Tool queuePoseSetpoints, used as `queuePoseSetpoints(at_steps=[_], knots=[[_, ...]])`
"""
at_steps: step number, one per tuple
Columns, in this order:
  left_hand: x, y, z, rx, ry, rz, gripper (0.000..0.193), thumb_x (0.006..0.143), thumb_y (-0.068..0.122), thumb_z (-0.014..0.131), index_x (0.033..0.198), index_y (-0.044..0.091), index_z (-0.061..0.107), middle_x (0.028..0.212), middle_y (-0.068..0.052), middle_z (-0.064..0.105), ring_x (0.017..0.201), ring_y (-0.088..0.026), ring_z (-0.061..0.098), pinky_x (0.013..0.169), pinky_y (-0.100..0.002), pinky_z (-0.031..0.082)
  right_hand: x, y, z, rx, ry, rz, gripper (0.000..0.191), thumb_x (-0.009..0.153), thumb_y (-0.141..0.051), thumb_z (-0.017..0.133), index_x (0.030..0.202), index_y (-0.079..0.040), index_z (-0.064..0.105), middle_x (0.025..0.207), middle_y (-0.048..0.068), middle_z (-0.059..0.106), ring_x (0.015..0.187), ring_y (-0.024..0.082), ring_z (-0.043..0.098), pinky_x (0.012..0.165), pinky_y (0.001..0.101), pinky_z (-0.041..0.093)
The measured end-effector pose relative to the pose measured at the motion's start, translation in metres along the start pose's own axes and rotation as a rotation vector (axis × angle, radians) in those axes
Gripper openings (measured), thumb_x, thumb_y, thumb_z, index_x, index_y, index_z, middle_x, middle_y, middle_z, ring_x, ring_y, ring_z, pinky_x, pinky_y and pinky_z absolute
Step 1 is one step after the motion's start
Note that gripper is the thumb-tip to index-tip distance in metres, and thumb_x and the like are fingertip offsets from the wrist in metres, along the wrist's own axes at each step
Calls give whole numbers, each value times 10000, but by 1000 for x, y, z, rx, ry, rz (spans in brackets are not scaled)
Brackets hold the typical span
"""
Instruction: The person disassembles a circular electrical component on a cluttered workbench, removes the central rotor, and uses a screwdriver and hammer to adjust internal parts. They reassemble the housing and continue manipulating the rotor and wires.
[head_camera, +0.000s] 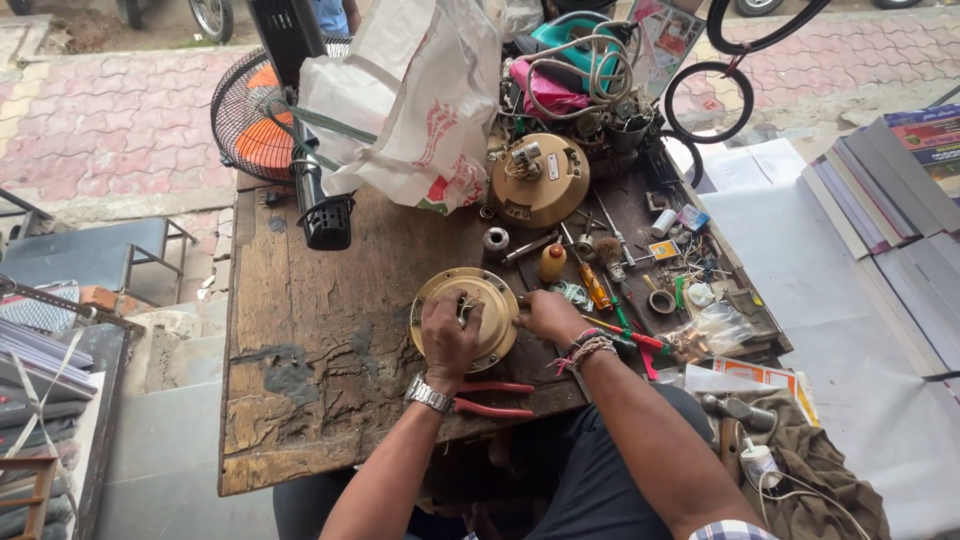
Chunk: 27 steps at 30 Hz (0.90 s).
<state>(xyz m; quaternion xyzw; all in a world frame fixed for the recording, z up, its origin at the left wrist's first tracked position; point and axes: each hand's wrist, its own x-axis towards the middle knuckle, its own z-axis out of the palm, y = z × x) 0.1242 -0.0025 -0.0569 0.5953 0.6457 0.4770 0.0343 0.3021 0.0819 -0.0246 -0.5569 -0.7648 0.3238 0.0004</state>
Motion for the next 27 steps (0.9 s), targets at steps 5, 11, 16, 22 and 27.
queuePoseSetpoints(at_steps=[5,11,16,22,27], knots=[[3,1,-6,-277,58,-179,282,879,216,769,1086,26,739,1027,-168,721,929,-278,707,797,-373,598,3,-10,-4,282,-142,177,489,918,-294,728,1278,20,626,992,163,757,766,252,770,575,367,656],[2,-1,-12,-219,190,-126,212,912,156,800,1059,10,756,992,-153,764,907,-242,719,770,-359,562,3,-7,-3,519,-244,242,453,962,-369,633,1208,11,666,1012,155,758,771,236,763,573,397,664],[18,-14,-42,-653,347,-447,150,985,185,713,1032,44,730,954,-80,763,815,-160,756,701,-274,665,-3,7,-3,685,-236,369,641,1026,-539,501,1138,74,653,919,221,731,690,290,732,570,391,635],[27,-44,-126,-604,562,-552,157,973,176,725,967,19,720,844,-109,760,654,-170,754,569,-275,654,-3,5,8,479,-416,327,582,1006,-405,570,1131,157,656,936,240,780,753,317,788,602,382,657],[0,-60,-188,-448,565,-421,107,1011,89,735,1025,-11,698,878,-120,759,728,-157,766,624,-244,653,1,8,11,774,-448,377,485,1020,-287,537,1267,131,535,1059,335,722,853,375,773,675,414,669]])
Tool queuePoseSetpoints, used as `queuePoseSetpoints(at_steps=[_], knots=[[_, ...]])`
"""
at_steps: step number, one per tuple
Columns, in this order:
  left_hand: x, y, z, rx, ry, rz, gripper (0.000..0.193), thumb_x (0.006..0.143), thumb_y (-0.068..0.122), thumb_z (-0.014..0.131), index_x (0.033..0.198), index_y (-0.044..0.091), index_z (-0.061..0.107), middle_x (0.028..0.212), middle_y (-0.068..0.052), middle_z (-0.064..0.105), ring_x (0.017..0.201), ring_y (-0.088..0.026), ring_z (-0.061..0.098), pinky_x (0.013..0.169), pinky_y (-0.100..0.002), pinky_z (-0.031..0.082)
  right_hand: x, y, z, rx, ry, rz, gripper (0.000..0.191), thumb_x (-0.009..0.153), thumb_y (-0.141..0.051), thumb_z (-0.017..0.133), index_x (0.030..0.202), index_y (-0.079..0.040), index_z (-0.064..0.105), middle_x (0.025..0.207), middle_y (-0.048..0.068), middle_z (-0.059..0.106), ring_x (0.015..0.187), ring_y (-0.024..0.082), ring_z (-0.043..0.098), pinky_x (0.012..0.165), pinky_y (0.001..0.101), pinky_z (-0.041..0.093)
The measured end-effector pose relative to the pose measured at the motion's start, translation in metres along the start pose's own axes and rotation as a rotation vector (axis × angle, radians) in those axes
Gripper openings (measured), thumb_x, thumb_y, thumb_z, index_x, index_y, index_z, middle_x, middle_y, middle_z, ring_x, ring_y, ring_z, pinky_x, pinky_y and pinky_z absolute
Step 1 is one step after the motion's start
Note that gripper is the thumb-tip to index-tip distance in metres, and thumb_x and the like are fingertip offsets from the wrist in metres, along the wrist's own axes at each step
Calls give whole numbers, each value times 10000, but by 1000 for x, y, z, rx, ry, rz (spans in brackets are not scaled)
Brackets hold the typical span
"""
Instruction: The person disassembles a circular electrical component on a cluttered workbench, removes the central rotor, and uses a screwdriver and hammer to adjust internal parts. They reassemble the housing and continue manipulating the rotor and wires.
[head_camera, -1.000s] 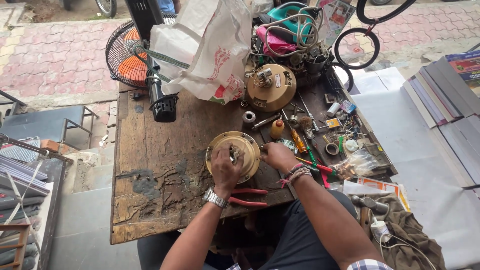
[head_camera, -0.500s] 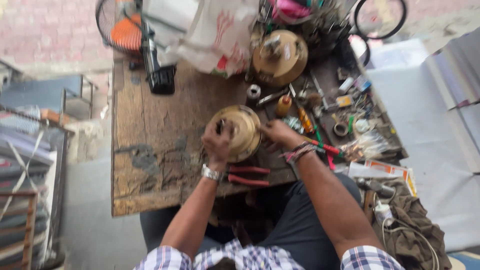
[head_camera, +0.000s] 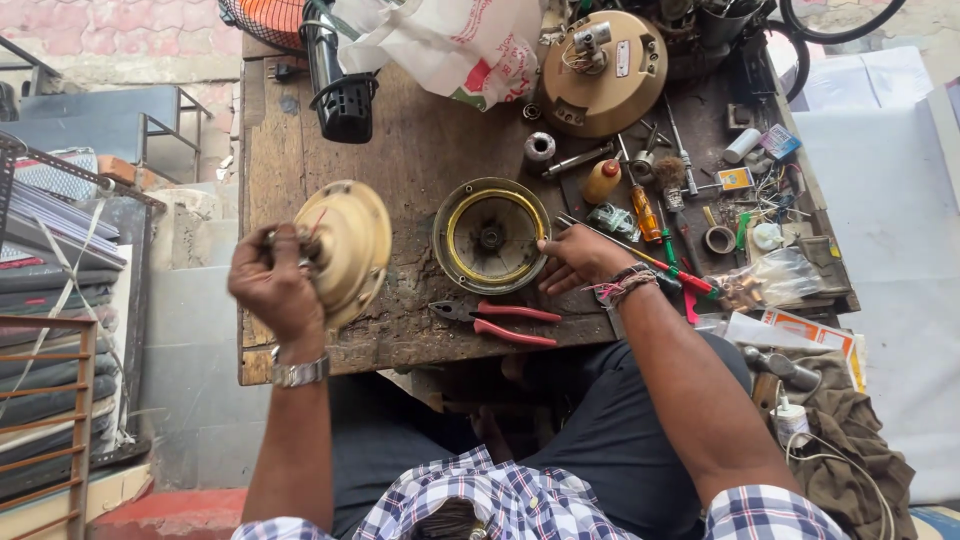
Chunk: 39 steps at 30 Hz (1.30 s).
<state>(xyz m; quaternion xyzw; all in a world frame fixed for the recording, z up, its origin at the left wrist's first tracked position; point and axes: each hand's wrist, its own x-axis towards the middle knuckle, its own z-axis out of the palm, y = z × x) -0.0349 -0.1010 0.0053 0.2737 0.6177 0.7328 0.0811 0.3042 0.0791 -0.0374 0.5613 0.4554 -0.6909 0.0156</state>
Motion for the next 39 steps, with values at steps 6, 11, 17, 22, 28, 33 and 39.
queuePoseSetpoints(at_steps=[6,11,17,22,28,33,39], knots=[[-17,-5,-47,-64,-3,-99,92,1014,21,746,1055,-47,701,899,-104,737,727,-123,686,598,-203,538,6,9,23,267,-15,-2,532,1024,-227,524,1410,125,425,1208,400,634,954,436,743,764,444,666],[-27,-17,-35,-161,-90,-153,90,988,36,730,1051,-24,705,916,-93,755,779,-137,734,692,-224,617,15,16,53,588,-233,-322,610,967,-85,547,1488,-89,231,1309,244,632,1172,337,675,953,434,606],[-46,-18,22,-191,-227,-345,126,973,127,718,999,3,714,849,-105,766,699,-149,740,588,-245,604,-2,18,61,-1015,153,-561,688,855,-506,774,1321,-54,547,1236,198,708,1136,346,688,961,460,557],[-62,-19,56,-301,-316,-355,164,952,129,744,1022,-15,706,846,-103,764,713,-128,745,637,-218,627,-23,39,106,-1426,213,-681,878,714,-583,819,1323,-36,502,1126,173,619,981,333,661,814,469,529],[-60,-30,60,-343,-304,-449,182,925,110,773,1017,-29,702,848,-87,748,660,-112,698,560,-212,571,-25,28,108,-1520,128,-535,730,792,-403,787,1350,-29,500,1181,187,591,1036,322,637,804,442,561],[-60,-39,53,-355,-359,-510,155,913,98,763,996,-18,702,849,-96,752,684,-127,723,596,-234,610,-37,-1,64,-1396,160,-385,612,762,-278,765,1289,-56,549,1229,210,591,1132,356,623,929,450,550],[-68,-44,63,-323,-522,-606,174,914,115,770,997,-26,709,855,-97,753,690,-119,715,613,-237,601,-92,-16,-27,-1066,203,-249,490,745,-277,742,1160,-56,602,1042,132,777,962,306,734,840,440,576]])
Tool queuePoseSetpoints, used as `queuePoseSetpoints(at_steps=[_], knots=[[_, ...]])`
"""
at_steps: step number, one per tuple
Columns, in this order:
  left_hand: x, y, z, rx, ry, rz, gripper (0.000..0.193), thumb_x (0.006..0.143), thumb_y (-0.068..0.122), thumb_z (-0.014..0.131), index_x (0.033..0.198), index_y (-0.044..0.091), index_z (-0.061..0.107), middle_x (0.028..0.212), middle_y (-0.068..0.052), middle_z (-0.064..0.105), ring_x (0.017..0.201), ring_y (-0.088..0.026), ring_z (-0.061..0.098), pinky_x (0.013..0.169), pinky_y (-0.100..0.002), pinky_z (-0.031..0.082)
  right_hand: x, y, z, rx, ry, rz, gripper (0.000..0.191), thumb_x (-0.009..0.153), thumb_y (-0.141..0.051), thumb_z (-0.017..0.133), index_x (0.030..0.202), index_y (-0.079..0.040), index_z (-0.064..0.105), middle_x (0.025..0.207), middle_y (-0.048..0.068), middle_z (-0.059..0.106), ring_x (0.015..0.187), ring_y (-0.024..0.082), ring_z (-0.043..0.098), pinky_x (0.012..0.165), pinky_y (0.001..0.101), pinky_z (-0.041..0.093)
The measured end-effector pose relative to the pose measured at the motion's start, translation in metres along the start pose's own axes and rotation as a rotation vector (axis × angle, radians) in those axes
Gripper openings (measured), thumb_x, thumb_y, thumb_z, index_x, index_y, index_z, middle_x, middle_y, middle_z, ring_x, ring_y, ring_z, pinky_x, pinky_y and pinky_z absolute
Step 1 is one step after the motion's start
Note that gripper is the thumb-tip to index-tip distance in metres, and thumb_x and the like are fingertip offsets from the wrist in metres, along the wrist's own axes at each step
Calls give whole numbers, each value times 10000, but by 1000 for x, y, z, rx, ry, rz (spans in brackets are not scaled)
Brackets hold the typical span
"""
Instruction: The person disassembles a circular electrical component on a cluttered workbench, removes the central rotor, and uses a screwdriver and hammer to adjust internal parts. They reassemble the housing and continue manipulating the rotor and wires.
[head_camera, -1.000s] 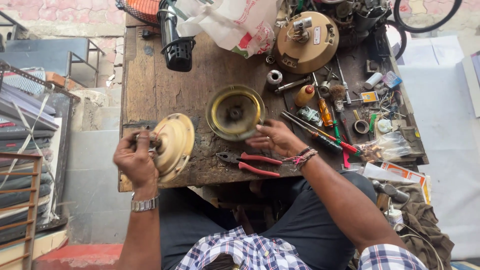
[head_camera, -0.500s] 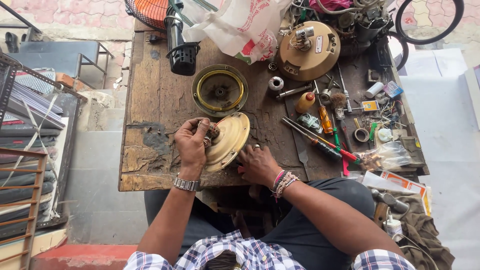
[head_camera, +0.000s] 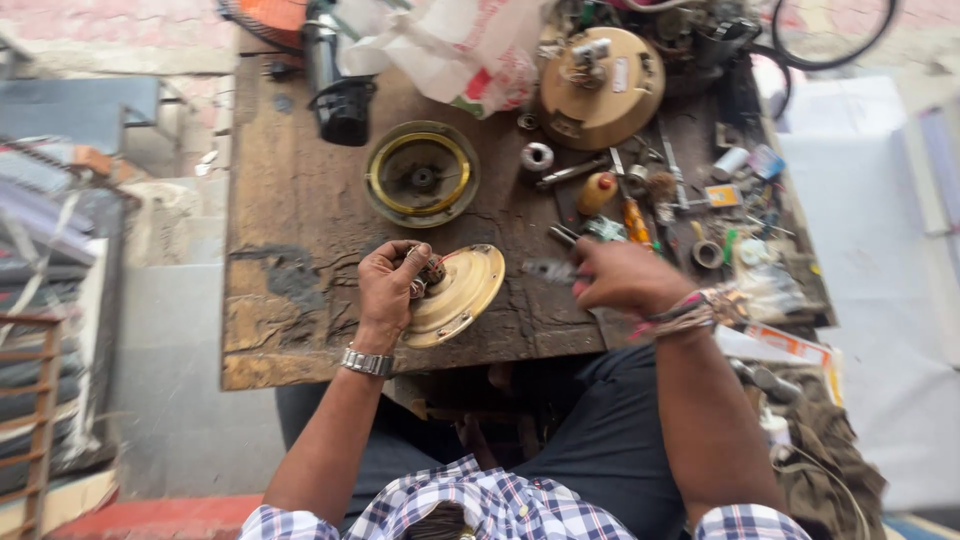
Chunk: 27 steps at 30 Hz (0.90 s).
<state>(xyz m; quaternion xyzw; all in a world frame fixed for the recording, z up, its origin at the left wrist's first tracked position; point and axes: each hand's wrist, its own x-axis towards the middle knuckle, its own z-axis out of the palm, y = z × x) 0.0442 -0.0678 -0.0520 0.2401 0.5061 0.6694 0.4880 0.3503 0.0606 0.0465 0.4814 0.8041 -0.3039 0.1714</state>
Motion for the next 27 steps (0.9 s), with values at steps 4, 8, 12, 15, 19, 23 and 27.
queuePoseSetpoints(at_steps=[4,8,12,15,19,23,27], knots=[[15,-3,25,230,-176,-162,230,904,169,773,1026,-19,720,836,-119,764,640,-114,666,516,-234,486,-14,73,-27,180,220,258,570,709,-250,811,1204,-49,612,1093,130,758,974,277,729,845,409,559],[42,2,56,476,-362,-304,283,873,218,781,1028,-14,732,837,-84,763,656,-107,708,576,-228,574,10,131,-16,206,332,407,691,721,-245,852,1321,-44,576,1160,157,710,1012,321,708,873,412,556],[67,13,82,555,-556,-367,323,875,273,790,1018,-15,758,795,-66,743,584,-79,607,518,-228,486,30,140,-9,252,255,442,645,777,-322,836,1322,-48,627,1200,158,723,1065,320,722,911,428,574],[82,19,98,632,-668,-349,345,867,281,812,976,-43,764,747,-58,712,533,-70,548,480,-239,439,24,119,-19,40,276,455,672,784,-350,865,1356,-92,625,1254,156,702,1153,327,665,969,459,522],[102,18,110,647,-750,-447,332,868,279,812,956,-36,755,699,-36,691,491,-70,495,450,-238,386,-18,52,-20,51,538,64,550,885,-381,805,1341,-115,651,1291,177,676,1174,345,633,971,463,492],[121,19,124,665,-848,-426,274,861,216,820,962,-36,783,726,-59,693,499,-84,505,451,-272,378,-24,-24,-13,223,353,-606,698,801,-418,786,1389,-115,566,1226,198,711,1142,339,681,925,423,542],[134,40,144,757,-807,-207,259,869,206,799,979,-26,766,811,-76,748,611,-122,617,553,-306,491,-11,-53,-2,73,342,-386,586,919,-367,679,1459,-187,540,1046,223,718,955,398,692,811,484,536]])
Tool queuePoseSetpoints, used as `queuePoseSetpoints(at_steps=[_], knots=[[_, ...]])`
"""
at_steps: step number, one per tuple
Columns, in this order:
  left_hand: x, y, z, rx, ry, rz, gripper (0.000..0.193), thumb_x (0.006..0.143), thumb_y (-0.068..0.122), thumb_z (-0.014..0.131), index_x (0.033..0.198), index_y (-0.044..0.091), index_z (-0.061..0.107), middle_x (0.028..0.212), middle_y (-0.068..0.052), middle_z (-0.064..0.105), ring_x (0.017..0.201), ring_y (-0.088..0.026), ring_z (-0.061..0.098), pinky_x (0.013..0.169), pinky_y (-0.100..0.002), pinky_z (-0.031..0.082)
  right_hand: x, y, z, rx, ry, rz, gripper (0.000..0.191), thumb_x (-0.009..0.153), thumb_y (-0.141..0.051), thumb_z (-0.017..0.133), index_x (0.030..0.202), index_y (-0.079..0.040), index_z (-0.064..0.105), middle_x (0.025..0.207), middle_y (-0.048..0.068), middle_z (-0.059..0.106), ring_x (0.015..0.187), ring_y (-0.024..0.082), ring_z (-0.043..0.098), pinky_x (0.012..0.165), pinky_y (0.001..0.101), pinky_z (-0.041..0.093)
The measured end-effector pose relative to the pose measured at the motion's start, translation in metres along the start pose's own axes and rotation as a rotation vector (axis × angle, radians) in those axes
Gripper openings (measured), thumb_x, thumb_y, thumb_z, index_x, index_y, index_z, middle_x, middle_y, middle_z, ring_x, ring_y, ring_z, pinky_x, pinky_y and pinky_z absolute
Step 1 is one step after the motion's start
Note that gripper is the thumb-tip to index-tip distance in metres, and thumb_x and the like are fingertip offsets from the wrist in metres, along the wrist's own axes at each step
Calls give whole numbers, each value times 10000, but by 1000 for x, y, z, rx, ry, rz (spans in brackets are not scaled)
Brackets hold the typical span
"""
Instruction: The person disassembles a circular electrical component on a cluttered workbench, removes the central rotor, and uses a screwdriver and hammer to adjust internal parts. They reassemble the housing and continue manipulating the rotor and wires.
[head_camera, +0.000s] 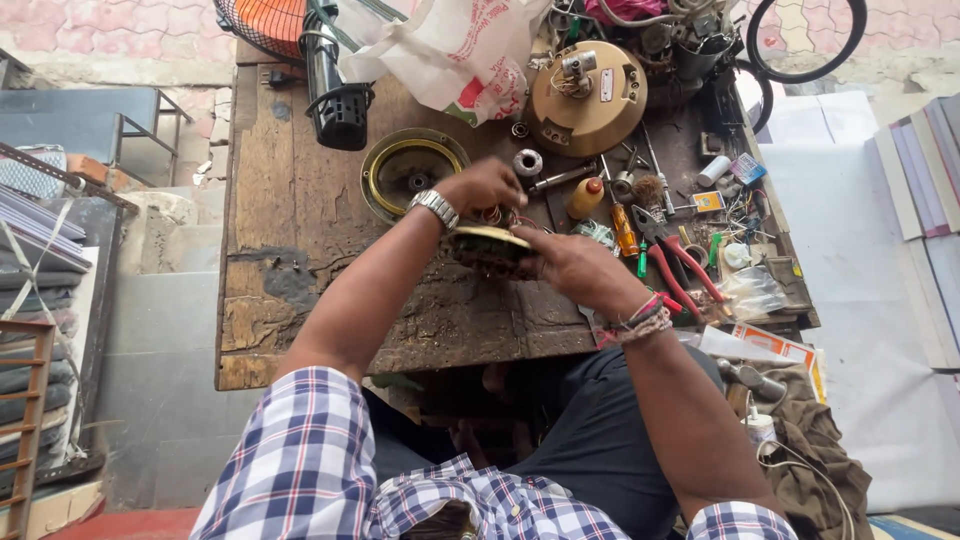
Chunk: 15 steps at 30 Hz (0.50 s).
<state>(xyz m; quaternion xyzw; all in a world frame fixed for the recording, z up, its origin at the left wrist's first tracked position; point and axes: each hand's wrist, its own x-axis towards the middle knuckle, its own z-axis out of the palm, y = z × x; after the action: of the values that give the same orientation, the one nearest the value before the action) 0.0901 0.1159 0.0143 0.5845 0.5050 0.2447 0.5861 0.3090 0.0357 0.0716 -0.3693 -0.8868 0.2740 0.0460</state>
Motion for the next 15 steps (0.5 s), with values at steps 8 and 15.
queuePoseSetpoints(at_steps=[8,15], knots=[[-80,-22,38,-108,1196,506,253,987,254,648,1063,20,710,969,-103,765,838,-191,725,729,-328,604,21,42,31,20,292,57,358,1035,-321,600,1311,-94,626,891,219,735,842,415,698,742,522,515],[-131,-99,105,-302,985,-131,423,1010,357,545,1280,31,565,1164,-142,668,1034,-233,672,866,-380,569,20,65,38,494,411,39,325,1042,-237,638,1241,19,659,992,167,745,895,231,736,764,329,569]])
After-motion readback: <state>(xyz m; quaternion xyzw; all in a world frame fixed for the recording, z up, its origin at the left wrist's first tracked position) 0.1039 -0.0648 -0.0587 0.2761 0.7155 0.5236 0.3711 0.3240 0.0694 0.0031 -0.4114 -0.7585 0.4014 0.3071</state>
